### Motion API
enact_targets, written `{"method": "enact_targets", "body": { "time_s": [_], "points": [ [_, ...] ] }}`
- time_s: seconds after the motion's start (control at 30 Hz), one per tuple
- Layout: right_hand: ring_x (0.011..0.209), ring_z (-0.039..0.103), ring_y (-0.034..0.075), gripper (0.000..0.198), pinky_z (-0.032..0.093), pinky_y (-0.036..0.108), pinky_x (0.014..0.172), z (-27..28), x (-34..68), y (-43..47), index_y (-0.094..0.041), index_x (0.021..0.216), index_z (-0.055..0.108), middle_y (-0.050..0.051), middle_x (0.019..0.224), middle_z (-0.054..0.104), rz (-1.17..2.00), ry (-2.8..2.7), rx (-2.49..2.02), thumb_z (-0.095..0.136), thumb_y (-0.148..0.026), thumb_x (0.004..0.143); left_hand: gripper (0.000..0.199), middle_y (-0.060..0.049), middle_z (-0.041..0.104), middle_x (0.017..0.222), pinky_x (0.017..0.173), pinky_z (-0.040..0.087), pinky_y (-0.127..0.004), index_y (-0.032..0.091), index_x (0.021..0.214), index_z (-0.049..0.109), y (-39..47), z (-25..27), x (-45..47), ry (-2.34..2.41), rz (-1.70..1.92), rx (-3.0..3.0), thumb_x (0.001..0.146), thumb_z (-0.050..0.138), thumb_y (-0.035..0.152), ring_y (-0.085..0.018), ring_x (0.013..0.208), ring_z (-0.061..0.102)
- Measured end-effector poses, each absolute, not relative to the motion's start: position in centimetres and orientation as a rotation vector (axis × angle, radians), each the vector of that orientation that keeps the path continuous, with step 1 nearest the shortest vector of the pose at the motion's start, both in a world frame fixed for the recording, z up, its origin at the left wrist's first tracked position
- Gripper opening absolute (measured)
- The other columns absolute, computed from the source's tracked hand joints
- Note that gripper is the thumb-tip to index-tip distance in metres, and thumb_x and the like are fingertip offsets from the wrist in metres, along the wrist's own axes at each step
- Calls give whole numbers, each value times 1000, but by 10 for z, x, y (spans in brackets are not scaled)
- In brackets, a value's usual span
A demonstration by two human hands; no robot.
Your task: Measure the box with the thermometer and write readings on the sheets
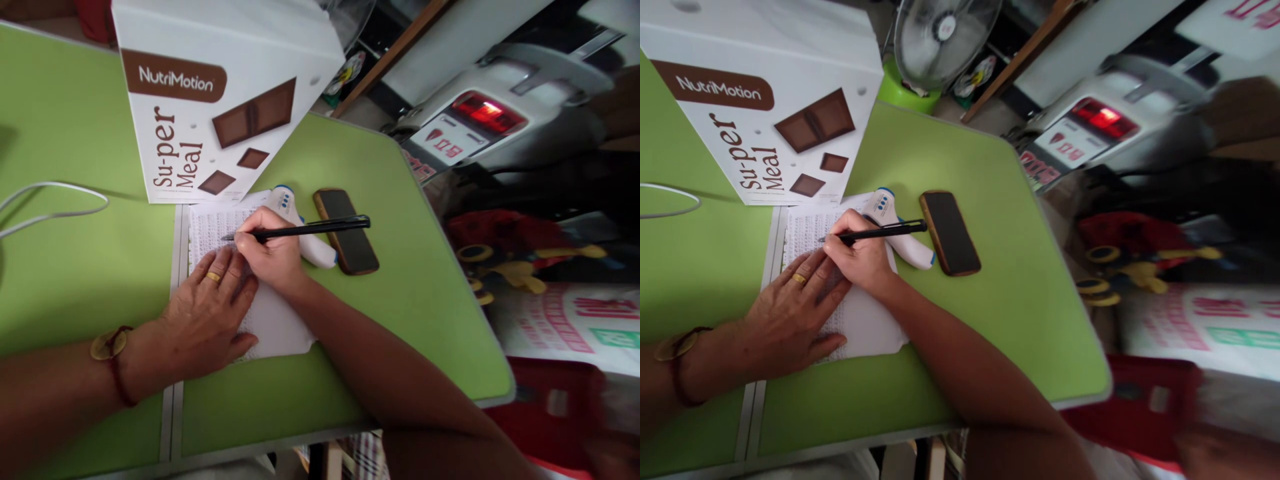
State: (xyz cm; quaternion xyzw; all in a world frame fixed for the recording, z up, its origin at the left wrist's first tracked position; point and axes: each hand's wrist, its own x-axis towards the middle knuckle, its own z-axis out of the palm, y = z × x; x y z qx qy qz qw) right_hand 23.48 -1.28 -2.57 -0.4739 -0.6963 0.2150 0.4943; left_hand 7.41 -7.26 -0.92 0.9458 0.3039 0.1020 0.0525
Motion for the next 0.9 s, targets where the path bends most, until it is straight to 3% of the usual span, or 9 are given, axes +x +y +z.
{"method": "enact_targets", "body": {
  "time_s": [0.9],
  "points": [
    [51,43,10,14,40,26,53,-29,235,-12,-22,64,46,-6,54,46,479,-1667,-1139,53,-13,71,74,-31,43,145,113,36,-56,2,138,53,-73,-10,73,917,367,2873,87,64,54,-46,137,41]
  ]
}}
